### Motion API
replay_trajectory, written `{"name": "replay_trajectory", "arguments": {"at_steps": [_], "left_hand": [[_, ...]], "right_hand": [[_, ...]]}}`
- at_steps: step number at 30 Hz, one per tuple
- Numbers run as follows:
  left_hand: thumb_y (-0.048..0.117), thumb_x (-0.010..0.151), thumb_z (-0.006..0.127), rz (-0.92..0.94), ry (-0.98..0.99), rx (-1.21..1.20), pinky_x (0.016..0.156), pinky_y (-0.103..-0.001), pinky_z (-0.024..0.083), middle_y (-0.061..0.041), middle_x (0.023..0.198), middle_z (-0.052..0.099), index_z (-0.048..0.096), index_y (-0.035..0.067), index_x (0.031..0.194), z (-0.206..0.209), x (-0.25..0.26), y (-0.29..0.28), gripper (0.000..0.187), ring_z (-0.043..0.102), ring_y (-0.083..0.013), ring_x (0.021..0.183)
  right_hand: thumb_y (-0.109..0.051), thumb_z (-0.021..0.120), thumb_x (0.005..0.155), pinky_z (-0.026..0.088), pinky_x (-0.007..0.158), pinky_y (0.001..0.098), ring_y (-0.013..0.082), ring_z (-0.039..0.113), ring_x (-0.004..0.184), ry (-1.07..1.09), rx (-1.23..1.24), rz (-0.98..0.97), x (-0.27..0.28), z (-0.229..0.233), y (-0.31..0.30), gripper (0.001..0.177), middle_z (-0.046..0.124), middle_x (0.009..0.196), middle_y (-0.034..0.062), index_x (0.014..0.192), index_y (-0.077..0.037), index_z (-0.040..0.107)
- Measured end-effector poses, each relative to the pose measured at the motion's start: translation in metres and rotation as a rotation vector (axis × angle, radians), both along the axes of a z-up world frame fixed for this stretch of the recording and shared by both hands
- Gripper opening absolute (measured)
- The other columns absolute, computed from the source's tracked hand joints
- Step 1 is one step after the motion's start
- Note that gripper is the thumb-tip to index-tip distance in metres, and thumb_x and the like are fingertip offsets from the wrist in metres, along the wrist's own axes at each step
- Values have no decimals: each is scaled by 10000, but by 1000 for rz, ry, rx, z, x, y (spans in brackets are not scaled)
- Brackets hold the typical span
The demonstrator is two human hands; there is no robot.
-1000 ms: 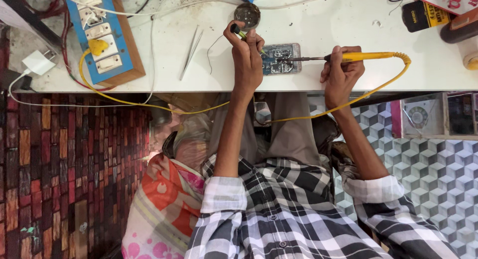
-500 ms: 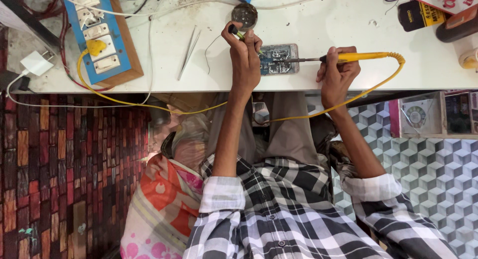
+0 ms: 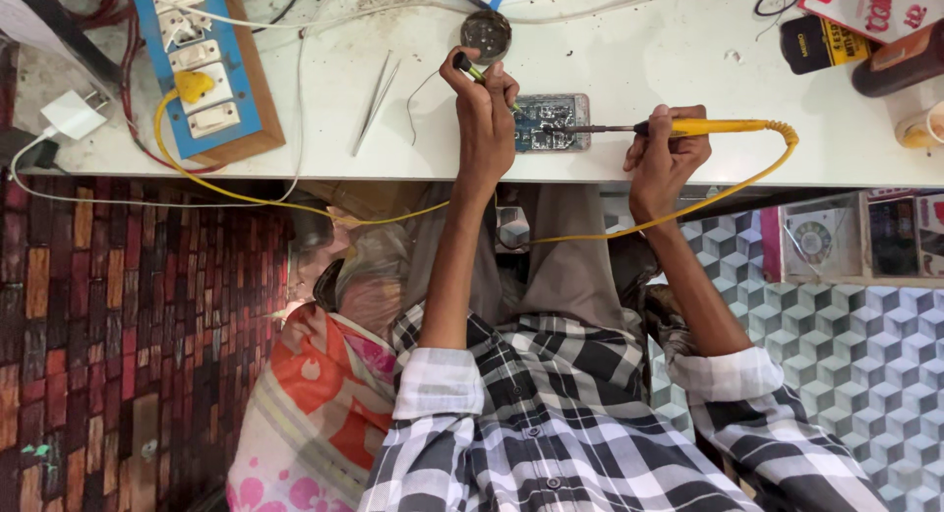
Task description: The person uses a soldering iron and solder wire to apply solder to multiple points on a small circuit board placed on a cluttered workbench. The person repeatedly melts solder onto the board while holding the components steady.
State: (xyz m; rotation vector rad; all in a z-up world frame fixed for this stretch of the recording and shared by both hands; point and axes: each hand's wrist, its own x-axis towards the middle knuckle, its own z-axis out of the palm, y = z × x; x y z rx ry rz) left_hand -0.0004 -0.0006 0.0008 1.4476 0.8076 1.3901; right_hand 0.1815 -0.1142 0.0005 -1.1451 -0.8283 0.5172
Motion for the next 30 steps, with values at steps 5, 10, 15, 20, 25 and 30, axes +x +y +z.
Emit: {"name": "replay_trajectory", "arguments": {"at_steps": [5, 10, 15, 20, 25, 30], "left_hand": [[296, 1162, 347, 0, -1, -7, 640, -344, 396, -43, 728, 442, 245, 74, 1301, 1, 0, 0, 281, 420, -141, 666], [294, 1167, 350, 10, -3, 14, 633, -344, 386, -45, 716, 435, 249, 76, 1292, 0, -1, 0, 272, 406, -143, 660], [285, 1169, 351, 5, -21, 26, 627, -346, 387, -48, 722, 436, 247, 81, 1292, -1, -1, 1, 260, 416, -145, 664], [282, 1166, 350, 16, -4, 31, 620, -342, 388, -48, 715, 441, 243, 82, 1294, -3, 1, 2, 261, 424, -142, 651], [276, 1169, 338, 10, -8, 57, 608, -343, 372, -47, 716, 418, 242, 84, 1292, -6, 1, 3, 248, 409, -144, 646], [253, 1166, 344, 30, 8, 56, 616, -348, 379, -47, 706, 418, 236, 85, 1296, -6, 2, 3, 238, 400, -150, 639]], "right_hand": [[-134, 571, 1133, 400, 460, 277, 113, 462, 499, 27, -11, 3, 1, 0, 1, 201, 475, 704, 39, 999, -29, 464], [-144, 578, 1134, 409, 467, 280, 118, 471, 508, 23, -18, 22, 1, 1, 1, 216, 476, 697, 42, 992, -24, 468], [-157, 587, 1139, 410, 478, 278, 115, 475, 513, 1, -14, 48, 0, 4, 1, 229, 471, 698, 34, 991, -23, 474], [-143, 603, 1128, 404, 471, 268, 106, 485, 512, -9, -44, 46, -2, 7, 2, 220, 481, 671, 31, 984, -16, 495], [-132, 607, 1135, 405, 478, 268, 108, 497, 533, -23, -70, 70, -1, 9, 1, 212, 492, 686, 31, 991, -11, 509], [-141, 599, 1137, 414, 487, 267, 107, 501, 542, -36, -59, 80, 1, 8, 1, 212, 500, 693, 32, 997, -13, 506]]}}
